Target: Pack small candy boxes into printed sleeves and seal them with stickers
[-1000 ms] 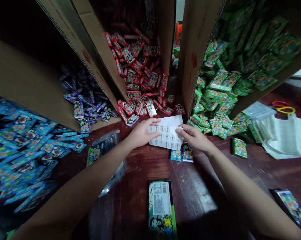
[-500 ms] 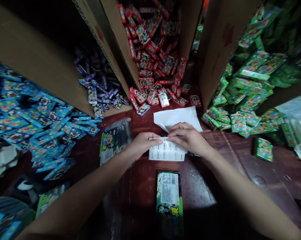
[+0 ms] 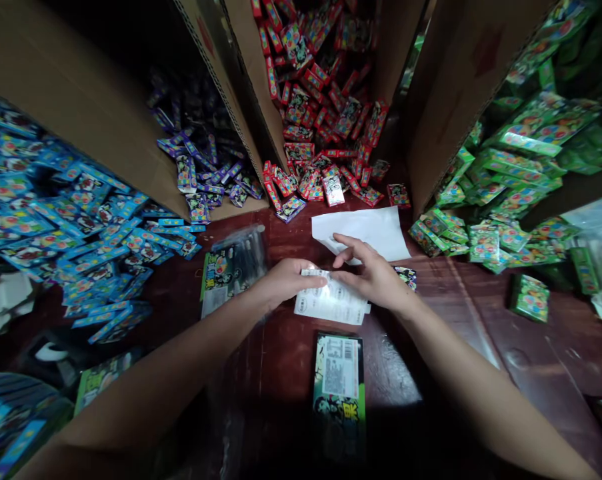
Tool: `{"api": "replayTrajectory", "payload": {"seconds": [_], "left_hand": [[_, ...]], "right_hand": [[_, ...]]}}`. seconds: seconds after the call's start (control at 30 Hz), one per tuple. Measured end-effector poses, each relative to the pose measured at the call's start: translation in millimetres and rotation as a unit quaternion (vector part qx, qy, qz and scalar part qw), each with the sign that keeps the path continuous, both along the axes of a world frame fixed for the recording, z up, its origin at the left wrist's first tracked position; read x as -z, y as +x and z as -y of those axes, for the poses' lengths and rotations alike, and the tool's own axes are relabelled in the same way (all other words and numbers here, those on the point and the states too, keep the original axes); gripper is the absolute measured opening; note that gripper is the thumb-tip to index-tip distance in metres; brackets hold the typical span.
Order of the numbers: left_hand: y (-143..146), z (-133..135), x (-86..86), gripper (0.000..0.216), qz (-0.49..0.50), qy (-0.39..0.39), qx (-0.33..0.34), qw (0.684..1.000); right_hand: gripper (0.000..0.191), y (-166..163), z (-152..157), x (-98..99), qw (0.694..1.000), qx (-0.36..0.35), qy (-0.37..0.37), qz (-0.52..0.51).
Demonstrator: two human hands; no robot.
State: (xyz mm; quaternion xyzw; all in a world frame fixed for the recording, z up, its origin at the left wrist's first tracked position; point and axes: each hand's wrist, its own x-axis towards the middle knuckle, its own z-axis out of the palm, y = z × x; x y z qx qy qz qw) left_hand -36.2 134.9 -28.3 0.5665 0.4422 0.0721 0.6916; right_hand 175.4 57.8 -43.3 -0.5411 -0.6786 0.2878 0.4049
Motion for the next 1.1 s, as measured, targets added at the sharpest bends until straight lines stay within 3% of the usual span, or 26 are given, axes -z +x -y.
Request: {"api": "replayTrajectory", "payload": {"seconds": [0.1,0.17,0.37,0.5,0.57,0.73,0.8,0.87,0.9,0.97,1.03,1.1], "left_hand": [[1.0,2.1,-0.1,0.031,0.013,0.041,0.041,0.998],[3.0,3.8,0.2,0.03,0.011,0.058,0.049,0.997],[8.2,11.6,3.4,0.03,-0.019,0.068,0.014,0.997],[5.0,23.9,-3.5,0.03,-0.015,0.078,0.023,0.997],[4.3,30.2,-7.1,0.029,-0.011,0.08,0.033,0.996],[10.4,29.4,-7.2,0.034,0.013,0.074,0.03,0.997],[11.3,26.2,-9.8,0.042,-0.008,0.117,0.016,0.993],[7.9,29.5,-15.7,0.057,-0.068,0.257,-0.005,0.964],[4.6,35.2,-18.9,0.061,-0.1,0.345,-0.008,0.933],[-4.1,54.5,-23.0,0.047,-0.143,0.486,0.035,0.862],[-12.7,79.7,-21.6,0.026,-0.155,0.523,0.132,0.828],[-18.7,102.1,-16.2,0.016,-0.156,0.495,0.2,0.831]], "right_hand": [[0.076,-0.3,6.0,1.9,0.998,-0.001,-0.021,-0.053],[0.07,-0.3,10.4,0.0,0.997,-0.007,-0.033,-0.072],[0.057,-1.8,30.2,-17.1,0.995,0.008,-0.017,-0.102],[0.069,1.1,41.3,-19.5,0.997,0.047,-0.024,-0.057],[0.07,0.8,42.9,-16.9,0.998,0.034,-0.036,-0.041],[0.056,-5.6,44.9,-19.4,0.997,0.015,-0.02,-0.074],[0.054,-5.5,50.5,-26.1,0.995,0.032,-0.005,-0.09],[0.056,-3.1,60.4,-32.8,0.992,0.044,0.001,-0.119],[0.056,-1.7,66.9,-35.1,0.99,0.043,-0.005,-0.136],[0.057,-0.4,81.4,-36.3,0.984,0.021,-0.046,-0.171],[0.056,-2.5,95.6,-33.5,0.974,-0.014,-0.107,-0.199],[0.055,-6.8,106.6,-29.1,0.964,-0.041,-0.152,-0.215]]}}
